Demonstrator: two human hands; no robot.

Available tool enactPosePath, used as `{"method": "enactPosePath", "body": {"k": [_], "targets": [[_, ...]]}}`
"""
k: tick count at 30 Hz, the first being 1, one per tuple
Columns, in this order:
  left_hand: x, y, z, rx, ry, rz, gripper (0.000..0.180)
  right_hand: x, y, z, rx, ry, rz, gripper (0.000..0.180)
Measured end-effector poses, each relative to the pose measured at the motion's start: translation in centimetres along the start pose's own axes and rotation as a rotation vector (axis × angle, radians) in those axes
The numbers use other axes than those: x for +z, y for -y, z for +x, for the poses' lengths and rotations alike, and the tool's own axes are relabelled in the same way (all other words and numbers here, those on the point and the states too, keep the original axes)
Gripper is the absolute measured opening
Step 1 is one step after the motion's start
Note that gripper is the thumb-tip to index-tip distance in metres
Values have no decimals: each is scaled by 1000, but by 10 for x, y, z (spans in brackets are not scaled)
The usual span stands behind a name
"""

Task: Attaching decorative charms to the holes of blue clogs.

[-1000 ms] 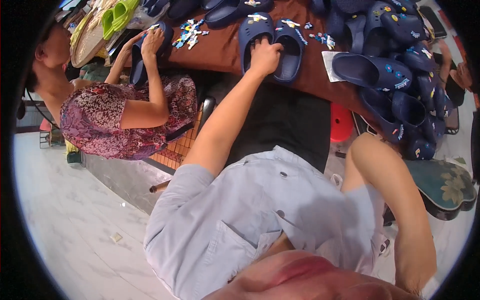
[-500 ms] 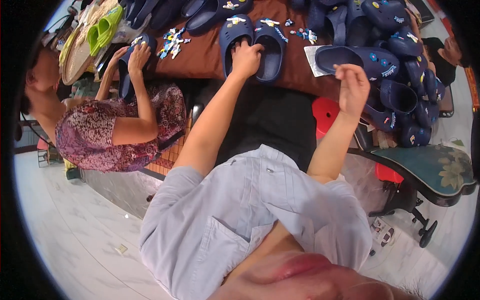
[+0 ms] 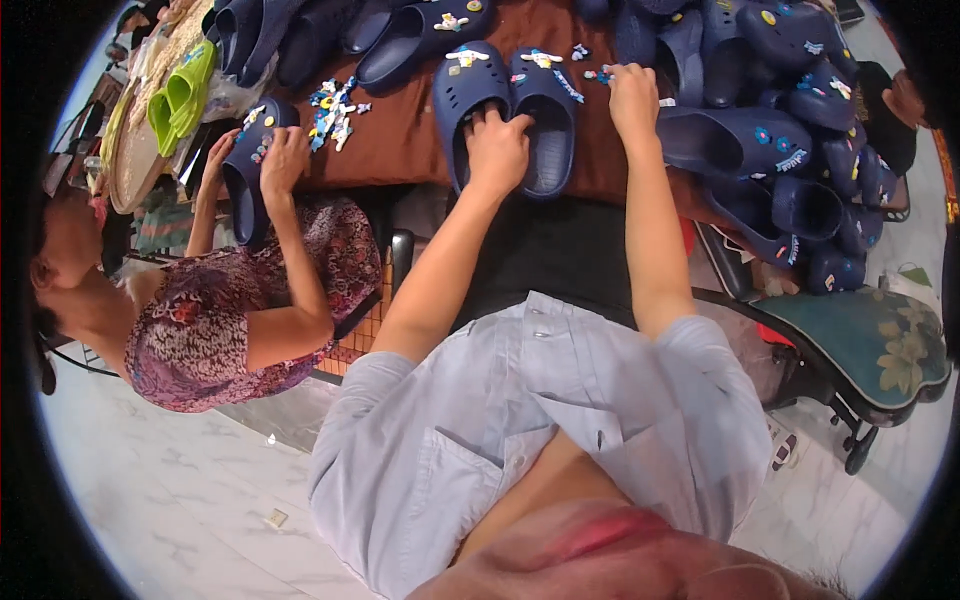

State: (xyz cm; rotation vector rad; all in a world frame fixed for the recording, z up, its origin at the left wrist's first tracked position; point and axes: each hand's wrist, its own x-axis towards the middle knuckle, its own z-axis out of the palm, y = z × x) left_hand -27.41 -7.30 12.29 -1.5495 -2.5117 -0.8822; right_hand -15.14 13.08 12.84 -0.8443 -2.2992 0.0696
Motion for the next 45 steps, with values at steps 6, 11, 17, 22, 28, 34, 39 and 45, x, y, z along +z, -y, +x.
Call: {"method": "enactPosePath", "body": {"k": [6,11,17,22,28,34,39,45], "targets": [[-1,2,1,67,-76,32,27,30,-9,8,116,107,-232,16],[-2,1,3,33,12,39,27,39,-11,11,197,143,-268,15],[-1,1,3,29,14,-6,28,47,-11,6,123,-18,-257,21],[0,0,2,9,47,24,27,54,-16,3,127,-28,-147,20],[-1,-1,4,13,44,28,27,47,-13,1,69,-87,36,16],[0,-2,4,-2,56,43,28,9,15,-29,291,-126,540,11],[0,-2,4,29,29,30,29,-1,35,-44,496,-61,1086,9],[1,-2,4,-8,63,43,29,11,47,-49,669,36,1230,8]]}}
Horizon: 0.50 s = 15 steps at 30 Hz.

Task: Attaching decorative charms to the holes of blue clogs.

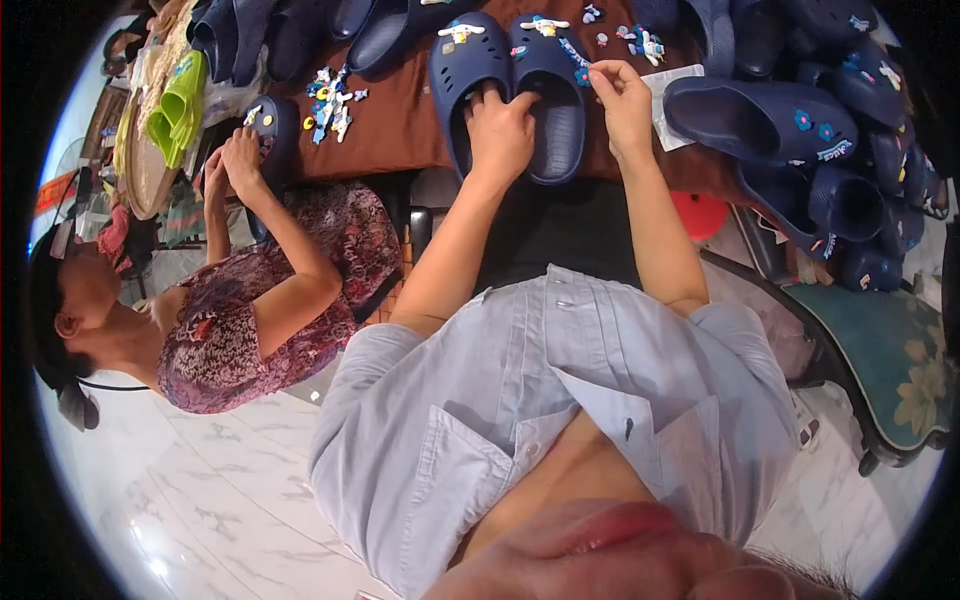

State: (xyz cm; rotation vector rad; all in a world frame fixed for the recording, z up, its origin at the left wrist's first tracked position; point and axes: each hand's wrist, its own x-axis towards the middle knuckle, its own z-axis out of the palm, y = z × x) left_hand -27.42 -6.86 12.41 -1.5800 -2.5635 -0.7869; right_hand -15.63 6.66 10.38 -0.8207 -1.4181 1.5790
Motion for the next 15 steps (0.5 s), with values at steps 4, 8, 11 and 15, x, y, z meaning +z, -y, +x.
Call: {"method": "enactPosePath", "body": {"k": [4,8,11,15], "targets": [[0,0,0,20,-27,12,29,8,-7,3,-78,-29,1,8],[1,0,0,30,-39,-11,28,9,-7,4,-192,-97,-298,9],[1,1,0,32,-39,-11,27,10,-2,0,-271,-117,-357,10],[0,1,-1,10,-15,-19,27,12,5,-5,-326,-131,-449,10]]}}
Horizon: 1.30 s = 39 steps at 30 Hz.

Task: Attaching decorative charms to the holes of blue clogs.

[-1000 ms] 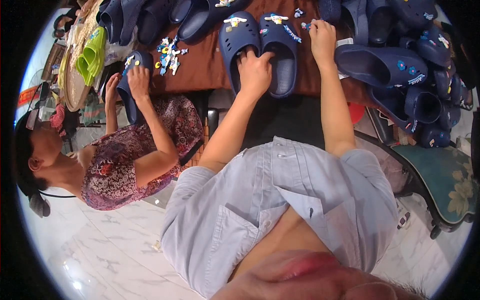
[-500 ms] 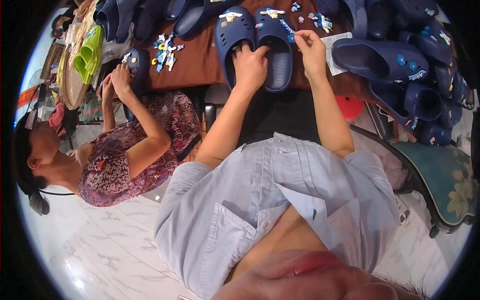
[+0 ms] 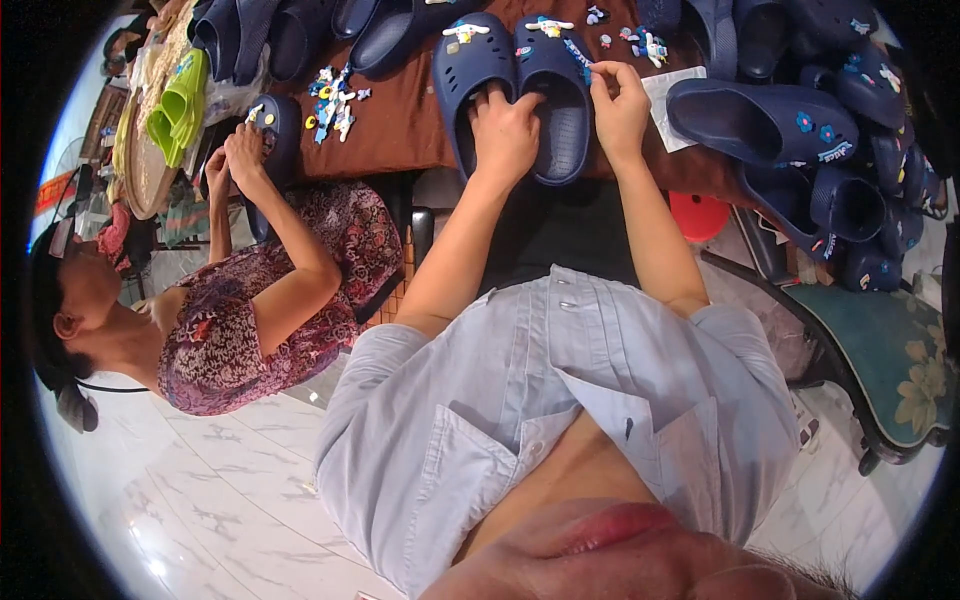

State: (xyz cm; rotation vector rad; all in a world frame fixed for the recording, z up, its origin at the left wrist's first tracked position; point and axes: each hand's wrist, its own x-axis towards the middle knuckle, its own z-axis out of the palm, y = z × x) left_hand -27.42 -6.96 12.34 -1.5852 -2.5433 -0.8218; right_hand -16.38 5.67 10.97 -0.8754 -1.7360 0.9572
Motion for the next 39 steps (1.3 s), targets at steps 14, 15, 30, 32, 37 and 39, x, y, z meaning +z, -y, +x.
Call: {"method": "enactPosePath", "body": {"k": [14,15,30,32,37,39], "targets": [[-3,0,1,5,14,-15,27,-10,3,-6,-326,90,-218,33],[-3,0,1,22,-22,-13,27,-10,3,-5,-340,102,-219,34],[-1,-1,2,31,-29,22,28,-15,5,10,-475,205,-271,29],[-1,-1,2,13,4,24,28,-16,5,10,-484,209,-278,29],[-3,-1,1,-8,20,12,27,-17,6,-1,-419,180,-286,33],[-3,-2,0,20,-34,16,26,-17,7,-7,-399,159,-264,34]]}}
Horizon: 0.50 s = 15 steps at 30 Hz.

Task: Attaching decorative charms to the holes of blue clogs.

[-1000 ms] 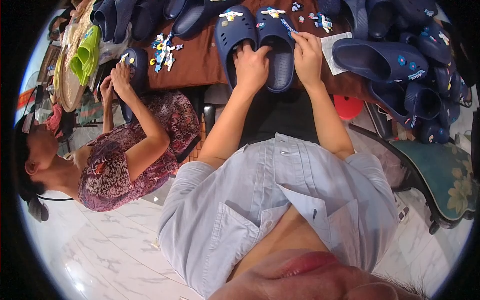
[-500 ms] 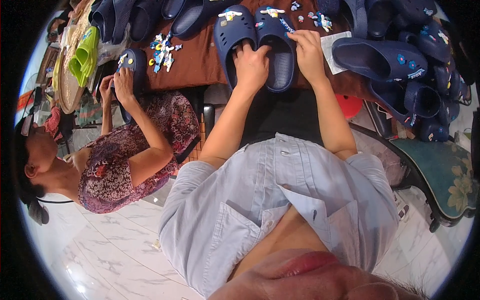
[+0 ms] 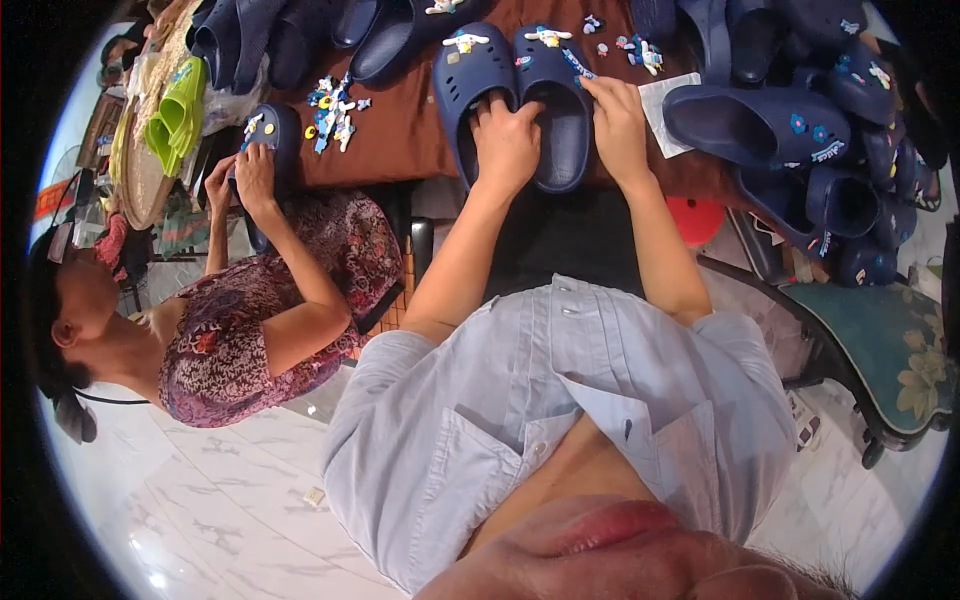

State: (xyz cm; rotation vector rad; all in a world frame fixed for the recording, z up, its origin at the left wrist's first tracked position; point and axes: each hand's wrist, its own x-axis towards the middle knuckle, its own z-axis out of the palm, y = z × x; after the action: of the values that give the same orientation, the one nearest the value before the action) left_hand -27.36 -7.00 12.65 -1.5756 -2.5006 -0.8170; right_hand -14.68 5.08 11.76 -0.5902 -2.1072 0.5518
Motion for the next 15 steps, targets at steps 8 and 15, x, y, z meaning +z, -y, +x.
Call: {"method": "enactPosePath", "body": {"k": [8,15], "targets": [[1,2,0,-16,34,-28,27,-8,-14,1,86,-92,-87,32],[3,4,-1,-21,21,-64,28,-1,-39,26,76,-22,-549,25]]}}
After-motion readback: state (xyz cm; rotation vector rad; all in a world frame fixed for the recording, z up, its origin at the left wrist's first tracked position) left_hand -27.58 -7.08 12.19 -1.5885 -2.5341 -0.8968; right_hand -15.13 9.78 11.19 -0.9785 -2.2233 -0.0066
